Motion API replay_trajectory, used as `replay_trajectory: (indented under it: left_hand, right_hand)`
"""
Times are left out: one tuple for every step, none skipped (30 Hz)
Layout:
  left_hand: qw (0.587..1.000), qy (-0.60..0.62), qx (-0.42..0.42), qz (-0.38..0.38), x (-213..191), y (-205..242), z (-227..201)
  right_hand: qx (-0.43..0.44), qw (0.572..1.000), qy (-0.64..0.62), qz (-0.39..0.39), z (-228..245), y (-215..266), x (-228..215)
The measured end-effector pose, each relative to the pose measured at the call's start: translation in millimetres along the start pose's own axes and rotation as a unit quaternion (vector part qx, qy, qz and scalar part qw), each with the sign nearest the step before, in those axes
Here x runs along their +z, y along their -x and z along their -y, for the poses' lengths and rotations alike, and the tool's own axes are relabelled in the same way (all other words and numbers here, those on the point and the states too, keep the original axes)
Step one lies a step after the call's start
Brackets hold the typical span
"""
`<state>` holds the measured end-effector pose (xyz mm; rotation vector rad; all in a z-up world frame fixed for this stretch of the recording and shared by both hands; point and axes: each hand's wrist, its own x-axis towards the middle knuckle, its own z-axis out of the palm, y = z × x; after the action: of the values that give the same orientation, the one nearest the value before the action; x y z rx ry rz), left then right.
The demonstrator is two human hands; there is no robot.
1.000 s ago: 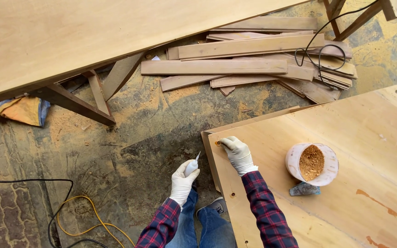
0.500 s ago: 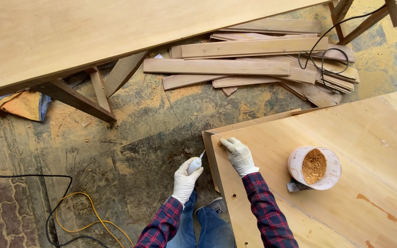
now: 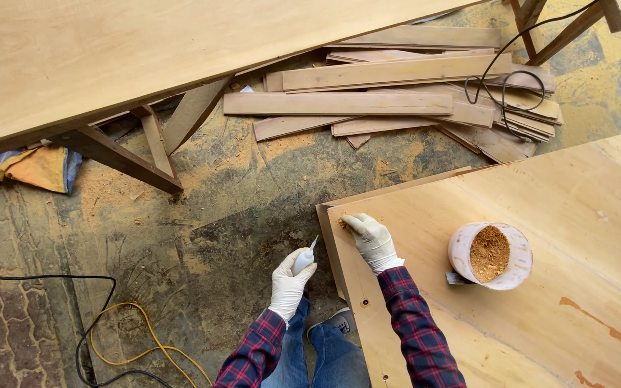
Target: Filling holes in a wooden panel using wood filler and sawdust.
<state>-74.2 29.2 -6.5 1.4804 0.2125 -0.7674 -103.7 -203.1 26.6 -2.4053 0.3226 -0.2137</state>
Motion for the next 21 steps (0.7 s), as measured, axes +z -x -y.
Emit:
replay_trajectory:
  left_hand:
    - [1.000, -0.010, 0.000, -0.001, 0, 2, -3]
    - [1.000, -0.010, 0.000, -0.002, 0, 2, -2]
    - [1.000, -0.005, 0.003, -0.002, 0, 2, -2]
    - [1.000, 0.000, 0.007, -0.002, 1, 3, -1]
    - [1.000, -0.001, 0.007, -0.002, 1, 3, -1]
    - [1.000, 0.008, 0.005, 0.000, 1, 4, -2]
    - [1.000, 0.015, 0.003, 0.002, 1, 5, -3]
    - [1.000, 0.014, 0.003, 0.002, 1, 3, 1]
    - [1.000, 0.004, 0.021, 0.005, 0, 2, 5]
    - [0.999, -0.006, 0.039, 0.008, 1, 1, 11]
    - [1.000, -0.010, 0.028, 0.010, 0, 6, 7]
    - [0.993, -0.059, 0.092, 0.033, 0, 10, 4]
    - [0.981, -0.108, 0.154, 0.056, -1, 16, 1]
    - [0.982, -0.112, 0.142, 0.059, -6, 28, 2]
    - [0.953, -0.219, 0.191, 0.083, -7, 32, -1]
    - [0.910, -0.321, 0.239, 0.107, -8, 38, -4]
    - [0.910, -0.322, 0.237, 0.108, -7, 42, -4]
    - [0.885, -0.357, 0.272, 0.123, -5, 46, -4]
    - [0.857, -0.392, 0.305, 0.136, -4, 51, -3]
    - [0.857, -0.393, 0.303, 0.136, 0, 54, -2]
    - [0.819, -0.440, 0.341, 0.139, 2, 56, -1]
  right_hand:
    - [0.006, 1.000, -0.026, -0.008, 1, 1, 0]
    - [0.006, 1.000, -0.026, -0.008, 1, 1, 0]
    - [0.026, 0.998, -0.047, -0.024, 1, 2, 1]
    - [0.046, 0.996, -0.068, -0.041, 1, 2, 1]
    - [0.047, 0.996, -0.068, -0.041, 1, 5, 0]
    - [0.122, 0.977, -0.154, -0.078, 2, 7, 0]
    - [0.197, 0.944, -0.238, -0.113, 2, 10, -1]
    - [0.197, 0.944, -0.239, -0.114, -1, 16, -4]
    - [0.229, 0.917, -0.301, -0.128, -4, 24, -8]
    - [0.259, 0.885, -0.361, -0.143, -8, 33, -11]
    - [0.270, 0.881, -0.361, -0.142, -4, 44, -24]
    - [0.270, 0.876, -0.375, -0.137, -1, 56, -37]
    - [0.271, 0.871, -0.389, -0.131, 3, 70, -50]
    - [0.283, 0.867, -0.390, -0.130, 0, 95, -48]
    - [0.308, 0.865, -0.380, -0.114, -5, 112, -48]
    - [0.333, 0.862, -0.370, -0.098, -9, 130, -50]
    - [0.335, 0.861, -0.370, -0.099, -14, 144, -45]
    - [0.354, 0.851, -0.374, -0.101, -18, 158, -40]
    - [0.373, 0.841, -0.379, -0.102, -22, 173, -33]
    - [0.375, 0.840, -0.379, -0.101, -26, 183, -27]
    - [0.378, 0.840, -0.374, -0.108, -30, 193, -19]
